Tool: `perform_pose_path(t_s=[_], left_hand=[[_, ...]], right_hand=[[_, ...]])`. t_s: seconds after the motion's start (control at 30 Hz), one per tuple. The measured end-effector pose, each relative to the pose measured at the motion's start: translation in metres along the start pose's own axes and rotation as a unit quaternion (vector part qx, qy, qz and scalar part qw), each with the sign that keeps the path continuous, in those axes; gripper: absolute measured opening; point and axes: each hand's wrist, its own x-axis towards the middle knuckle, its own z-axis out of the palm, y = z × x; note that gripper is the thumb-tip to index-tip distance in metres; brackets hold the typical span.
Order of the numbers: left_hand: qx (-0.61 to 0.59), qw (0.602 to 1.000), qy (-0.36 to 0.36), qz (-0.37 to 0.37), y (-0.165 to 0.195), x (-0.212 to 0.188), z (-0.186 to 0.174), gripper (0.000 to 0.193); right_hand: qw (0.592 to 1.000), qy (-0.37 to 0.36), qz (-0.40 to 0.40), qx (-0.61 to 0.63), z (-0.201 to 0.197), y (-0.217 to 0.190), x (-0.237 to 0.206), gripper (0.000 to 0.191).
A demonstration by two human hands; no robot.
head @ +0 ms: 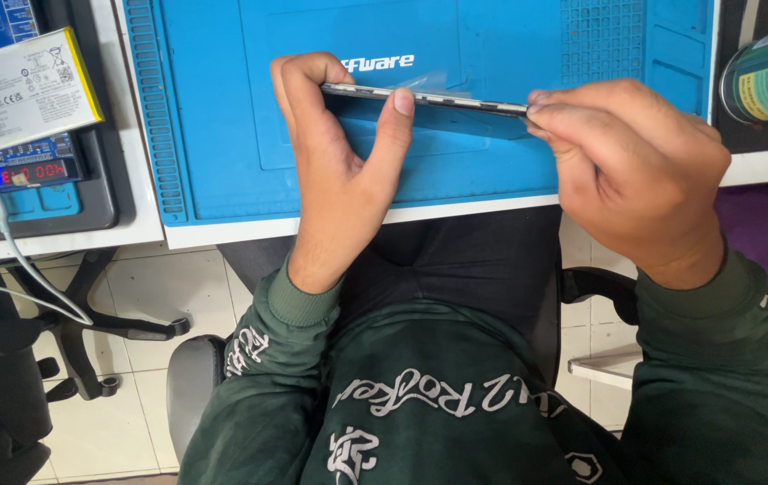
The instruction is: The person uses a plastic pry tool and a spray can to separate the smartphone screen from the frame, then uses a screwdriver to remove screws from the back cover. The device is disassembled into separate components on the workbench.
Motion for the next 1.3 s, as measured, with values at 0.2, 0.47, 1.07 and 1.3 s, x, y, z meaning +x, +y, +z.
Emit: perform_pose_path(t_s=[0.2,0.47,1.07,1.3], left_hand=[[-0.002,1.0,0.003,0.001,0.0,0.0,0.001,0.039],[0.0,1.0,0.0,-0.001,0.0,-0.001,0.001,0.039],[0.003,1.0,0.002,-0.006,0.003,-0.002,0.002,0.038],[0.009,1.0,0.004,-0.003,0.002,-0.002,0.002,0.039]], right_hand=[[1.0,0.001,0.003,-0.004,0.003,0.001,0.0,0.01],[1.0,0.013,0.001,0.011,0.009,0.005,-0.004,0.01],[0.998,0.038,-0.009,0.044,0.015,0.003,0.004,0.016],[0.998,0.043,-0.013,0.044,0.018,0.002,0.004,0.014]])
